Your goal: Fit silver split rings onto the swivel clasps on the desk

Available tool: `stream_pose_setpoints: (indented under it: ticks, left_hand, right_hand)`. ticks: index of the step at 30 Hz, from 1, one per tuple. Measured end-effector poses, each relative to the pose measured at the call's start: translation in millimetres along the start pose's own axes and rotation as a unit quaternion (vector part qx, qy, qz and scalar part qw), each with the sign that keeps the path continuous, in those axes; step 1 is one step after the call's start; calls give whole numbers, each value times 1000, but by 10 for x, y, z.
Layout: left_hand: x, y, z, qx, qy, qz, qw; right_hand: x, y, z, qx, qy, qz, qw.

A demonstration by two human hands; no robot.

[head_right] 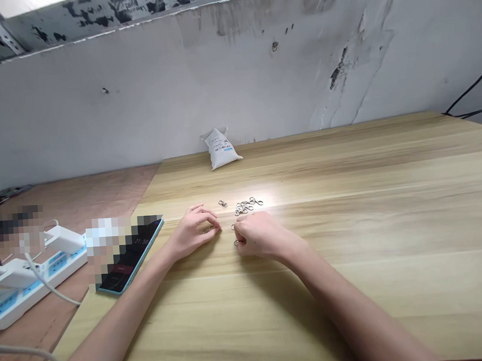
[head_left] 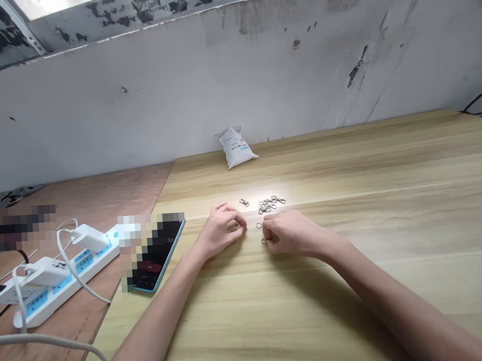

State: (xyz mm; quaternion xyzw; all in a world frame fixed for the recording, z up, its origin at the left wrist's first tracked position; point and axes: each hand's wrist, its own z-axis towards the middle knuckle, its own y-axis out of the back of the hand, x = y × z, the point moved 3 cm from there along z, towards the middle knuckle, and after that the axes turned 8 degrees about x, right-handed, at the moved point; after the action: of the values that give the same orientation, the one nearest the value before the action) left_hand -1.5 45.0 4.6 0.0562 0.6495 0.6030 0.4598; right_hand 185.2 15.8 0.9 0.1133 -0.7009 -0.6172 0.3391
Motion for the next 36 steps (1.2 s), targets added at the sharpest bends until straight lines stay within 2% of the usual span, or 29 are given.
stream_pose_setpoints:
  ticks: [5,11,15,19,23,30,36]
  left_hand:
    - [-27,-15,5,-3,-1,-38,999]
    - [-76,-4,17,-23,-14,-58,998]
    - [-43,9,13,-34,-20,-63,997]
    - [-4,-6,2,-23,-12,-67,997]
    - [-16,-31,-3,-12,-16,-61,998]
    - [-8,-18,-14,-13,1,-80,997]
    - [-52,11,-15,-18,1,-119,993]
  right_hand:
    - [20,-32,47,-17,-1,-56,998]
    - [-6,-43,79,-30,-9,-44,999]
    - [-18,-34,79,-57,-1,7,998]
    - [-59,-11,77,-96,-47,84,991]
    - [-71,-39,101,-113,-57,191,973]
    - [-64,-135,146,-130,-48,273,952]
    - [-54,-141,167,-134,-39,363,921]
